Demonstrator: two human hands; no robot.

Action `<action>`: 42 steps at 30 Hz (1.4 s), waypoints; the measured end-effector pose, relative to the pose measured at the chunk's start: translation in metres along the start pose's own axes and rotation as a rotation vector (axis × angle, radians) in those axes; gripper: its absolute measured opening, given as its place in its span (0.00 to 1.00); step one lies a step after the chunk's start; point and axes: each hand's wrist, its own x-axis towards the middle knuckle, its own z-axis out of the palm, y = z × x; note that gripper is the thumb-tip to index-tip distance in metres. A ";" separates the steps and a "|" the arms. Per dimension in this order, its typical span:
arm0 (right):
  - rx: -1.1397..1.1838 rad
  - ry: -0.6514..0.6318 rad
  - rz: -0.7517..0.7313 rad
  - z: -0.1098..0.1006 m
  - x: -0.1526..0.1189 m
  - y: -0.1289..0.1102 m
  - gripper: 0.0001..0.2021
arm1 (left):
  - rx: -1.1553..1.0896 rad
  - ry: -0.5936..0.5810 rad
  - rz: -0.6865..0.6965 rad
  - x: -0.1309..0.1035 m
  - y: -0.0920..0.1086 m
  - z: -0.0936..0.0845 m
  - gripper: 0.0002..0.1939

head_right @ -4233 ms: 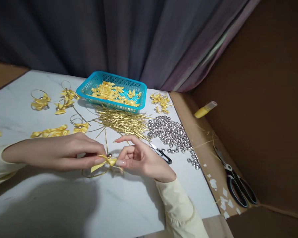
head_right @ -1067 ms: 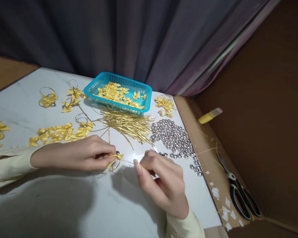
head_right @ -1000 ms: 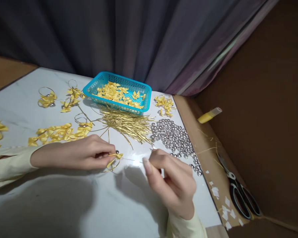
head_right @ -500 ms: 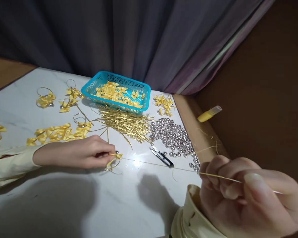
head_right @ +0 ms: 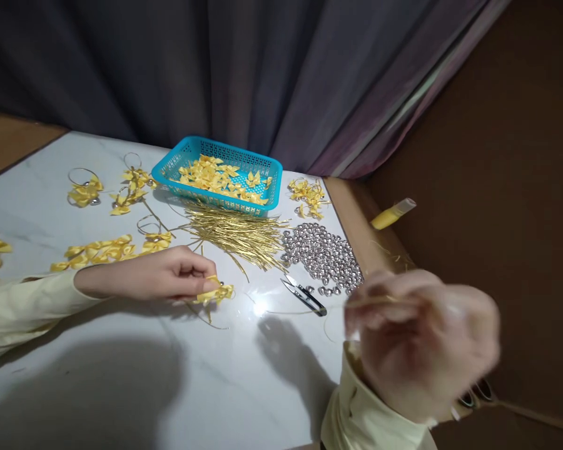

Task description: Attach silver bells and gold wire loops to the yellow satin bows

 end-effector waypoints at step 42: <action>0.094 -0.803 0.222 0.054 -0.027 0.014 0.05 | -0.905 -0.116 -0.377 0.002 -0.001 0.001 0.11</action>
